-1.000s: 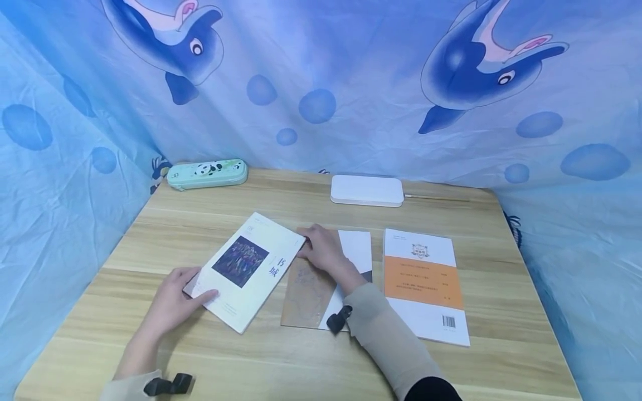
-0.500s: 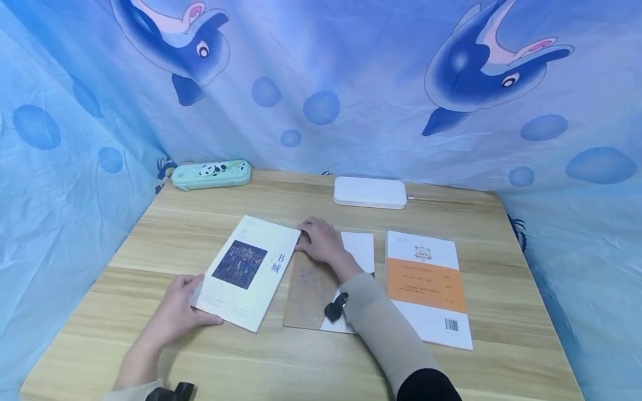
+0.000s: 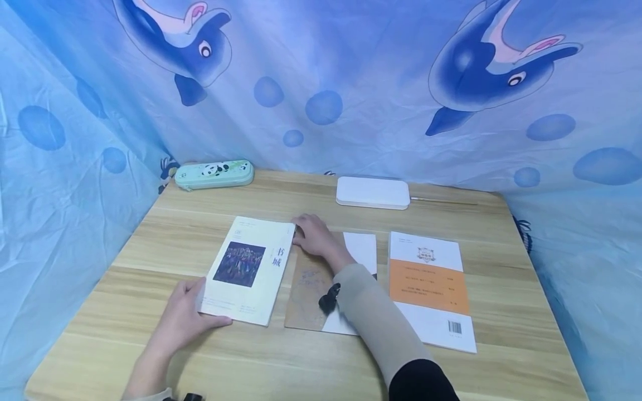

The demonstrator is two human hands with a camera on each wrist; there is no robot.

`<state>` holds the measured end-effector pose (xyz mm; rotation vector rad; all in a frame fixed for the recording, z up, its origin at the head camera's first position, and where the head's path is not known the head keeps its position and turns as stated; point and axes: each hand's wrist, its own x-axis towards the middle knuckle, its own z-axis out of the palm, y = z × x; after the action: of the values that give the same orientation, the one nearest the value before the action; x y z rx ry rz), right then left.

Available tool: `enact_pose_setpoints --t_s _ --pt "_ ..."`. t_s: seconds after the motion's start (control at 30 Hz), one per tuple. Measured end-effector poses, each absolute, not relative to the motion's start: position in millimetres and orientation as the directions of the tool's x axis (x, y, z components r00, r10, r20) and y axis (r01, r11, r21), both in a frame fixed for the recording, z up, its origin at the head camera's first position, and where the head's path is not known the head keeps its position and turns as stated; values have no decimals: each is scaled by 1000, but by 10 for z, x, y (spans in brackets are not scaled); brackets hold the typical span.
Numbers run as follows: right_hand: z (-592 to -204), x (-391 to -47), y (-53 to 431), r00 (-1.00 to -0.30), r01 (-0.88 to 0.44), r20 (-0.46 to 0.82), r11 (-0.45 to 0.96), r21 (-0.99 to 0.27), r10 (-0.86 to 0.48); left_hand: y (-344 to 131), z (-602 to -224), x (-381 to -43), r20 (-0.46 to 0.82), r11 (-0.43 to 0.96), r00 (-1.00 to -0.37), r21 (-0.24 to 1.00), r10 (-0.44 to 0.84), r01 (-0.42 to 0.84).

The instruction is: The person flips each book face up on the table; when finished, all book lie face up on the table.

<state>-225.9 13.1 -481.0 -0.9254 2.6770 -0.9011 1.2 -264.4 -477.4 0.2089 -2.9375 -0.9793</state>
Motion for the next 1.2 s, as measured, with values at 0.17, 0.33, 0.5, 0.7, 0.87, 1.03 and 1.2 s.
enact_pose_setpoints --t_s 0.17,0.33,0.5,0.7,0.87,1.03,1.2 --pt "-4820 -2253 102 -803 -495 42 627 -602 -594 -2607 -4776 30 13 800 -988 589 -154 -117" --pt "-4819 -2243 94 -824 -465 40 635 -616 -565 -2597 -4798 15 9 797 -986 590 -167 -129" --pt "-4819 -2225 129 -829 -463 40 643 -611 -558 -2587 -4791 -12 -14 814 -982 558 -187 -163" --pt "-4816 -2219 290 -854 -435 53 654 -619 -518 -2506 -4746 -68 48 860 -977 486 -207 -158" --pt "-4800 -2219 485 -871 -415 60 664 -622 -488 -2360 -4736 -173 140 884 -980 463 -142 -62" --pt "-4768 -2202 665 -868 -432 88 658 -616 -488 -2204 -4697 -295 165 884 -986 465 -31 50" --pt "-4727 -2154 806 -874 -425 91 663 -616 -477 -2073 -4645 -382 167 879 -983 454 75 144"
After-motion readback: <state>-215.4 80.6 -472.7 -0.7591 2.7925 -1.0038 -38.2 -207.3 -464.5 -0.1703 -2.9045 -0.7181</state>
